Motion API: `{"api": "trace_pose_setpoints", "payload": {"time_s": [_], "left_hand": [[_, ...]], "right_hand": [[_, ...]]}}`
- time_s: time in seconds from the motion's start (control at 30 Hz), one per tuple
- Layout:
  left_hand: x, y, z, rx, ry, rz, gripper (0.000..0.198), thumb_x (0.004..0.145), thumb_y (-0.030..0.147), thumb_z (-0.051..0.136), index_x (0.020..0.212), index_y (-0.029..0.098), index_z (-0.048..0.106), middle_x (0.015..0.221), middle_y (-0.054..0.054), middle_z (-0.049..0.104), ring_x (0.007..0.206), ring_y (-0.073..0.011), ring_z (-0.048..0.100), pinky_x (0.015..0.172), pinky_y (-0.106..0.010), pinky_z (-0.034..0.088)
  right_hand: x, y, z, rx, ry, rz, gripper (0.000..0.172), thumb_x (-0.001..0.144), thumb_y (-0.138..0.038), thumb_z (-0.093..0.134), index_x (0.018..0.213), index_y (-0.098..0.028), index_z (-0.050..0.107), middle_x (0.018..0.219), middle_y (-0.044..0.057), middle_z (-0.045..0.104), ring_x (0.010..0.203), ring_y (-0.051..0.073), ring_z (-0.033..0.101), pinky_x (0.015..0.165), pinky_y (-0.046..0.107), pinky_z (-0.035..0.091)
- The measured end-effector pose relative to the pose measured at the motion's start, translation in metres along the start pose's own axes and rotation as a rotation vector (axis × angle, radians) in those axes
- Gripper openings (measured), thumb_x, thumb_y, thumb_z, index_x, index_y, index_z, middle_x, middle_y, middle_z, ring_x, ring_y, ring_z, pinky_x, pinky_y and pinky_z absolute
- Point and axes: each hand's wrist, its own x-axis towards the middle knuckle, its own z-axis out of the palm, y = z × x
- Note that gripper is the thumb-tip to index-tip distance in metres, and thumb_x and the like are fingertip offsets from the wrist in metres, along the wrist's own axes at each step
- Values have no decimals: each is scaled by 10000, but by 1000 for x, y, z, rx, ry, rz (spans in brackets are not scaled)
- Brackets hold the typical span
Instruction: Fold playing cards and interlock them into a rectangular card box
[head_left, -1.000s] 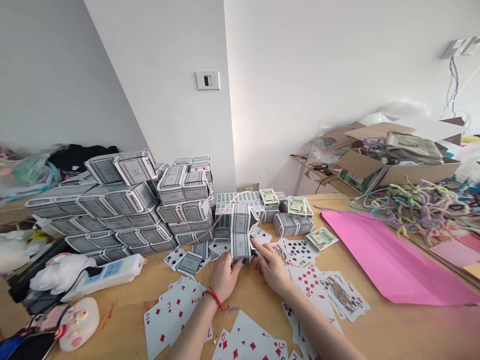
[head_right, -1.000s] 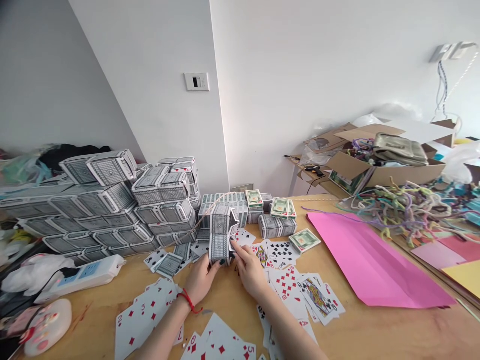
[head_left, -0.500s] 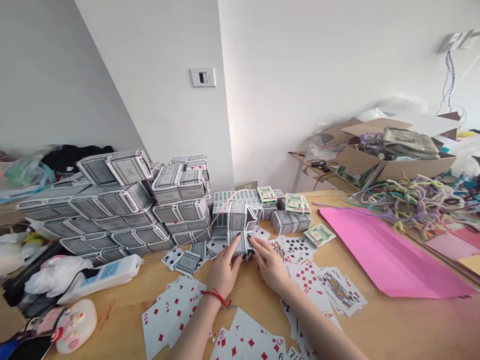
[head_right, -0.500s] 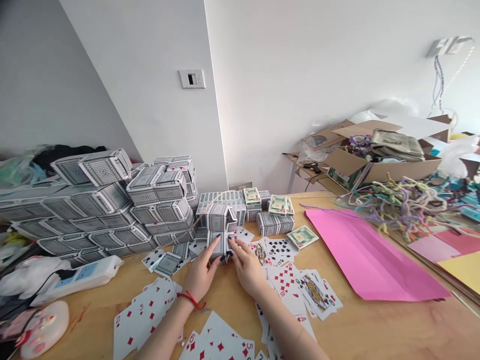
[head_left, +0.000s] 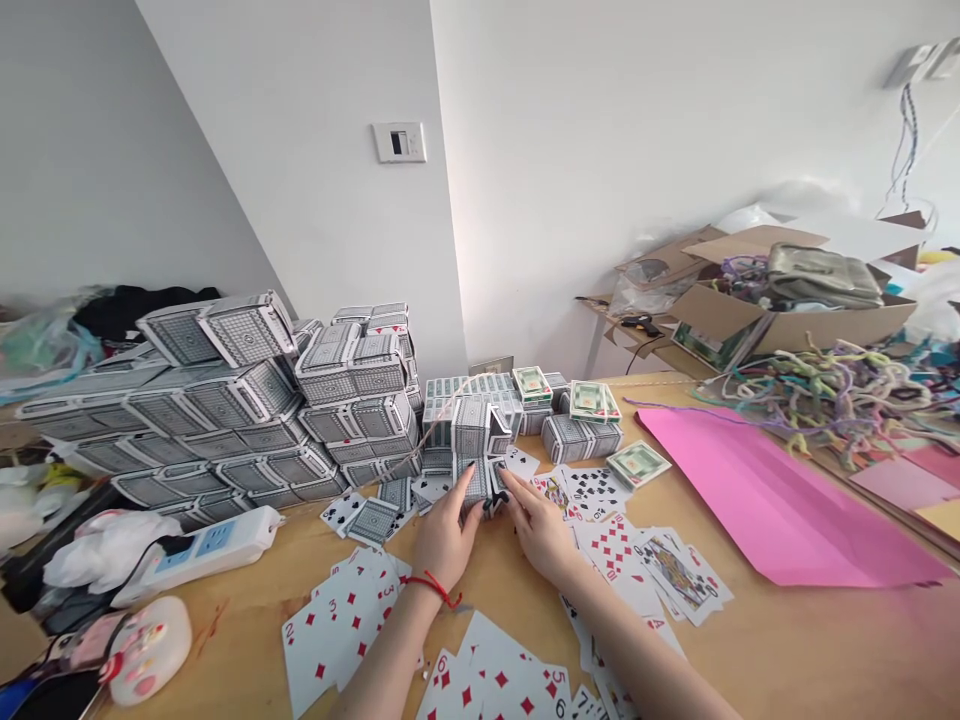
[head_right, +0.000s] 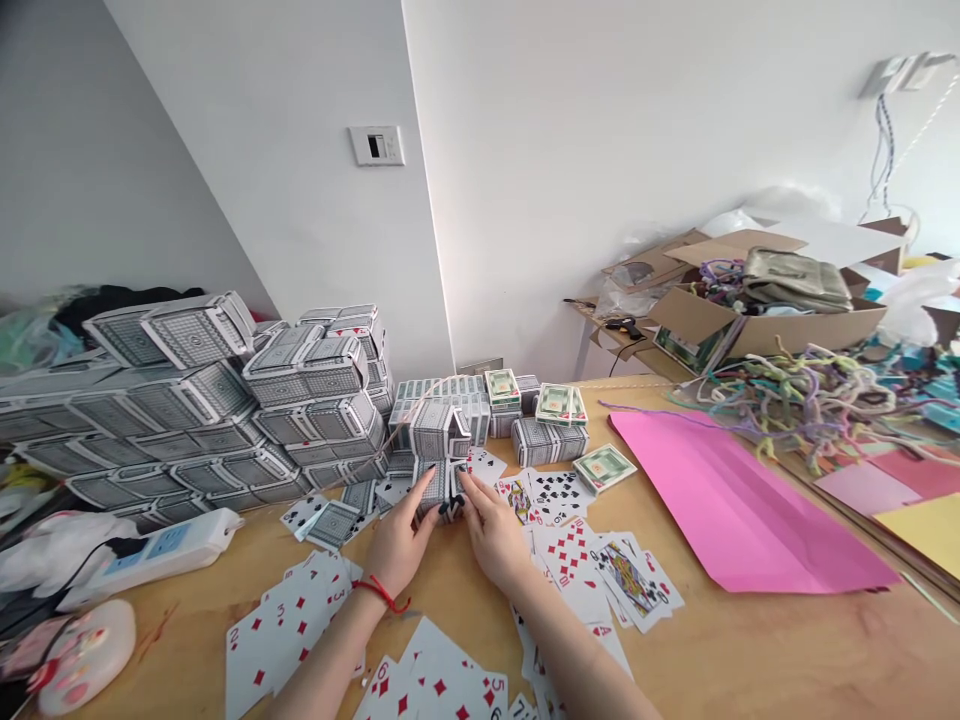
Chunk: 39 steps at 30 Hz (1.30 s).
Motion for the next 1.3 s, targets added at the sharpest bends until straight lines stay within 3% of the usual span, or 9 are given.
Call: {"api": "trace_pose_setpoints", "payload": {"time_s": [0.33,0.77,0.87,1.03,1.1,1.2,1.3], "left_hand": [[-4,2,2,82,31,-7,479,853,304,410,1321,247,329,1214,-74,562,1062,-216,552,851,-358,462],[-3,0,6,-1,59,33,475,869,266,368,1335,256,277,1328,-71,444,1193,-201,438,945,-354,398],[-2,-1,5,-111,128,-18,562,836,302,448,1347,241,224,1364,-101,369,1242,-225,367,973,-383,368],[1,1,2,-270,194,-107,768,777,341,549,1366,233,67,1354,-158,313,1100,-227,496,871,-373,451],[4,5,-4,-160,205,-73,850,717,346,621,1367,242,82,1383,-164,239,1156,-263,437,886,-404,434],[15,16,-19,93,144,92,977,588,357,729,1364,239,146,1438,-165,54,1237,-334,316,943,-478,362],[32,28,-41,392,51,245,1002,496,356,778,1344,251,255,1459,-139,45,1293,-383,164,1001,-531,248]], "right_hand": [[0,-7,-1,-21,37,4,394,883,-263,362,1263,-262,467,1228,40,558,1092,197,545,916,344,462],[-1,-6,0,-42,27,15,386,878,-276,358,1234,-253,503,1216,52,563,1087,196,544,912,338,455],[-1,-6,1,-65,14,26,386,879,-291,354,1230,-247,509,1248,64,534,1115,208,522,929,353,442],[-1,-5,3,-65,4,25,388,880,-282,350,1232,-242,506,1241,75,535,1097,214,532,920,357,447],[-1,-5,3,-66,4,22,388,878,-275,351,1233,-238,506,1235,77,538,1093,213,534,916,354,449],[-1,-4,4,-67,5,4,391,875,-261,349,1234,-242,503,1222,71,546,1083,210,540,908,351,454],[-1,-3,5,-61,20,-13,392,871,-253,356,1237,-254,499,1214,64,551,1070,206,549,902,347,459]]}}
